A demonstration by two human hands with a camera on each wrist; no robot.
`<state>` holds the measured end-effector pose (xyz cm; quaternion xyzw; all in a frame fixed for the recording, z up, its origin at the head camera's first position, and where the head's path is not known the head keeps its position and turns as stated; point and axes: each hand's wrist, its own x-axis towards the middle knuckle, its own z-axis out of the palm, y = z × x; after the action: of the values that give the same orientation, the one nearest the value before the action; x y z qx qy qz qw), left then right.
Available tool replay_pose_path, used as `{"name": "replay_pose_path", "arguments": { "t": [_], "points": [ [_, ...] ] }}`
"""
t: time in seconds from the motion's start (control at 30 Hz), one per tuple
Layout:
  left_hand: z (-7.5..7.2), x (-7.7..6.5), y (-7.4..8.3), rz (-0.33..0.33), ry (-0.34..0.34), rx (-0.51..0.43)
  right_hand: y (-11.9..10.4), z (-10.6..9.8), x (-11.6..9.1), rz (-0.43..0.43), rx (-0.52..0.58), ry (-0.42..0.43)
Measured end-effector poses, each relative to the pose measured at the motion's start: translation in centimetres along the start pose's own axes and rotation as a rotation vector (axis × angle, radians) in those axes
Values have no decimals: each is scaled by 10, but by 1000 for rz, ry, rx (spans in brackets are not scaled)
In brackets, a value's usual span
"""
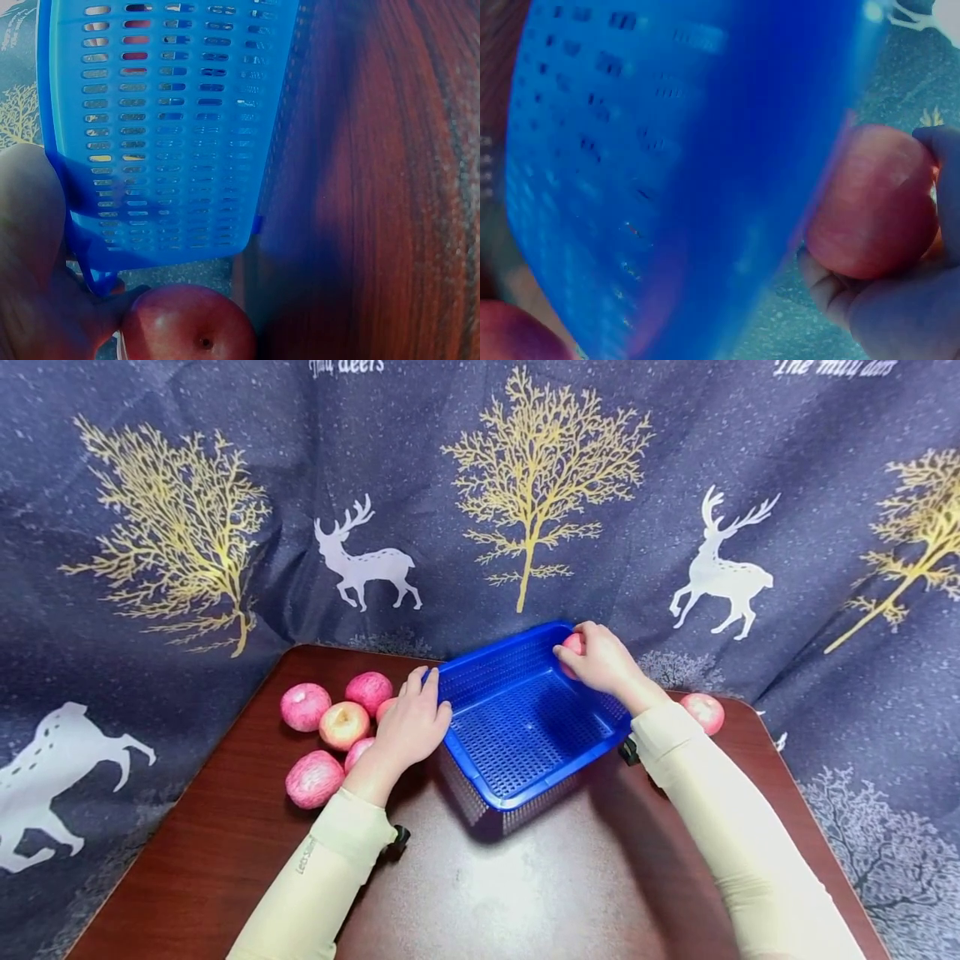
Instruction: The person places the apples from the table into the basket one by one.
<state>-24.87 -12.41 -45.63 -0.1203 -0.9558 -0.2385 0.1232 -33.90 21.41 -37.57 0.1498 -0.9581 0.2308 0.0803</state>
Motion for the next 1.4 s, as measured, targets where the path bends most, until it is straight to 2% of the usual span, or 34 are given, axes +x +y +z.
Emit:
{"name": "replay_pose_path", "arguments": {
  "t": [0.13, 0.37, 0.6, 0.73, 1.0, 1.13, 1.27, 1.4],
  "points": [
    [0, -1, 1, 11, 22, -8, 8, 3, 13, 30, 16, -39],
    [-1, -1, 2, 6, 9, -2, 74, 40, 60, 25, -124, -100],
    [-1, 0, 0, -8, -20, 15, 98, 59, 88, 16, -110, -164],
    [-1, -1, -1, -10, -20, 15, 94, 64, 97, 25, -132, -217],
    [-2, -1, 2, -9, -25, 4, 72, 70, 104, 42, -213, -322],
    [-2, 0, 1, -9, -30, 10, 67, 75, 111, 76, -238, -386],
    [0, 0, 0, -7, -21, 13, 64, 80, 114, 122, -246, -423],
    [0, -1, -1, -5, -14, 14, 56, 81, 108, 144, -251, -436]
  ]
}}
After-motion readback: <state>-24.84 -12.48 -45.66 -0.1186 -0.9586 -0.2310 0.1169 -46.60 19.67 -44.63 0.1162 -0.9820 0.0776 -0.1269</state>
